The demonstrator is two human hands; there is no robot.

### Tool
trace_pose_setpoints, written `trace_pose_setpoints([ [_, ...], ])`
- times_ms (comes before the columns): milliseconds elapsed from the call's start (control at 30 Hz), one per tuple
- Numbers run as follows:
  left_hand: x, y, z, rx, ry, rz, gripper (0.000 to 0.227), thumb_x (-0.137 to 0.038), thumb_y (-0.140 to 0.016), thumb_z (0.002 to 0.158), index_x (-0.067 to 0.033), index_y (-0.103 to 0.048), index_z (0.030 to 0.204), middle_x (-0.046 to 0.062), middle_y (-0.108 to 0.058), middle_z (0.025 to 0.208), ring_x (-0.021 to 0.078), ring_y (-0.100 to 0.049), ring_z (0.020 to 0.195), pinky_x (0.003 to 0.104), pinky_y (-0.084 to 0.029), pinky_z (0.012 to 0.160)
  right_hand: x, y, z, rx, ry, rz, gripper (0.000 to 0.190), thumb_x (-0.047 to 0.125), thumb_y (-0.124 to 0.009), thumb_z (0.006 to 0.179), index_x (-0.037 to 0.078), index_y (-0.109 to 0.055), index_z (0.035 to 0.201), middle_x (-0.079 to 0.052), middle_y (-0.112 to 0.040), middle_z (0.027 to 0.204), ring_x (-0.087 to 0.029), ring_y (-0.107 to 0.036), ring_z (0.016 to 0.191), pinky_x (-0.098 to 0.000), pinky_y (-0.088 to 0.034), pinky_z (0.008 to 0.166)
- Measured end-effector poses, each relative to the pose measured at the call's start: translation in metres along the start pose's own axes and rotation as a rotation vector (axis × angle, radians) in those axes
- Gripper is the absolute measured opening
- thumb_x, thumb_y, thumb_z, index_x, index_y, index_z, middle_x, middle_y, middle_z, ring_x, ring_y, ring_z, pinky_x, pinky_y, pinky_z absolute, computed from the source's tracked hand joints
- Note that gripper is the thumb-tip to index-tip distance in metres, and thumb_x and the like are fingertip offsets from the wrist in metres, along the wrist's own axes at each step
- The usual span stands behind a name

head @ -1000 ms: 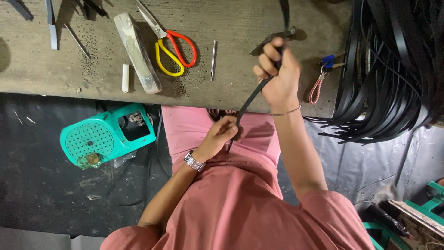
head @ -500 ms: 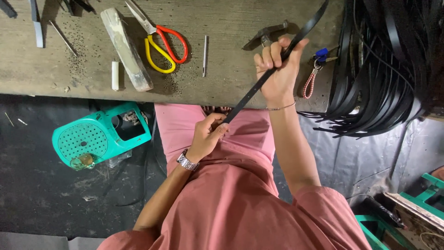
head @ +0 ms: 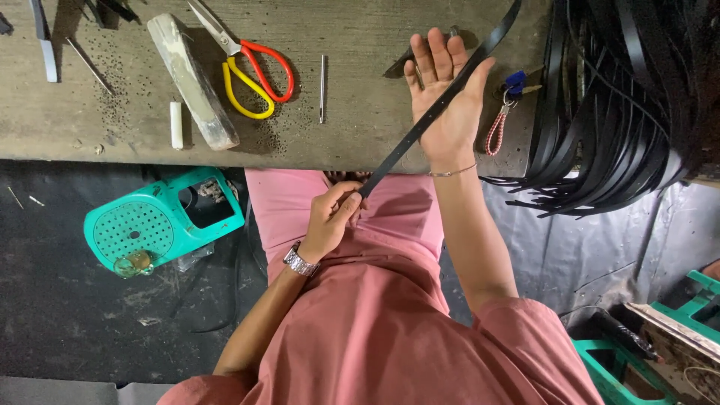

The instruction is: The person places a metal pin on a black leather strip and uses a hammer to drive it in. They repeat this process along the strip, then pick up another leather strip and continue hammering pins into it.

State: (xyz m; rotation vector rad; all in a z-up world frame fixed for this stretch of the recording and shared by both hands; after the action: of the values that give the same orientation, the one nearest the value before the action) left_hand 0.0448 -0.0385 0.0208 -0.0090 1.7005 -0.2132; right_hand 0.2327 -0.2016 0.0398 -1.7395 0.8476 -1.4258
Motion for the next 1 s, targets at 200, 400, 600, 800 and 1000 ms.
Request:
trace_pose_setpoints([
  [200,0.004,0.000,0.001,-0.005,0.024,0.019,0.028,-0.024,-0.052,0.108,0.0004,-0.063,0.118,0.006,-0.072,0.085,0.0084,-0.055,0.056,0.022,-0.049,0.050,0.002,-0.003,-0.003,-0.039,-0.011,0.000,0.049,0.057,-0.045,0.097,0.018,-0.073,0.109,-0.006,-0.070,0.130,-0.032,-0.058,0.134,-0.0438,-0.045,0.112],
  [400,0.002,-0.001,0.002,-0.006,0.018,0.053,0.026,-0.023,-0.053,0.108,-0.0010,-0.065,0.115,0.002,-0.067,0.077,0.0075,-0.052,0.055,0.022,-0.045,0.050,0.003,0.002,0.001,-0.009,-0.013,-0.006,0.051,0.057,-0.042,0.099,0.018,-0.071,0.112,-0.005,-0.067,0.136,-0.031,-0.056,0.137,-0.0437,-0.045,0.114],
  [600,0.001,-0.001,0.004,-0.012,-0.009,0.098,0.031,-0.026,-0.052,0.108,-0.0008,-0.065,0.122,0.003,-0.070,0.079,0.0081,-0.053,0.056,0.022,-0.045,0.049,0.012,-0.001,0.005,0.025,0.011,-0.036,0.048,0.056,-0.042,0.100,0.021,-0.072,0.111,-0.003,-0.067,0.136,-0.030,-0.056,0.138,-0.0436,-0.043,0.114],
  [800,0.007,0.002,0.003,-0.038,-0.003,0.232,0.033,-0.028,-0.054,0.107,-0.0015,-0.066,0.123,0.004,-0.074,0.080,0.0097,-0.060,0.057,0.024,-0.049,0.051,0.018,0.012,0.011,-0.055,0.009,0.028,0.046,0.055,-0.046,0.098,0.018,-0.072,0.108,-0.004,-0.069,0.134,-0.033,-0.058,0.136,-0.0457,-0.047,0.107],
  [1000,0.004,0.002,0.004,-0.047,-0.015,0.300,0.039,-0.034,-0.054,0.106,-0.0010,-0.068,0.122,0.005,-0.077,0.086,0.0121,-0.065,0.061,0.026,-0.054,0.059,0.013,0.031,0.011,-0.147,-0.040,0.097,0.044,0.054,-0.051,0.098,0.017,-0.071,0.111,-0.005,-0.075,0.124,-0.029,-0.075,0.109,-0.0443,-0.055,0.094],
])
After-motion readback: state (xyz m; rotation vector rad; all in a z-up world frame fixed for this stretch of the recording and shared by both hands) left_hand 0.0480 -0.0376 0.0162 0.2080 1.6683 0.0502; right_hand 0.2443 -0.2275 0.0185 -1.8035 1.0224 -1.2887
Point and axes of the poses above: each hand's wrist, its own z-axis towards the middle knuckle, its own y-axis out of the back of the hand, x = y × z, the point moved 9 cm from there along z, towards the middle knuckle
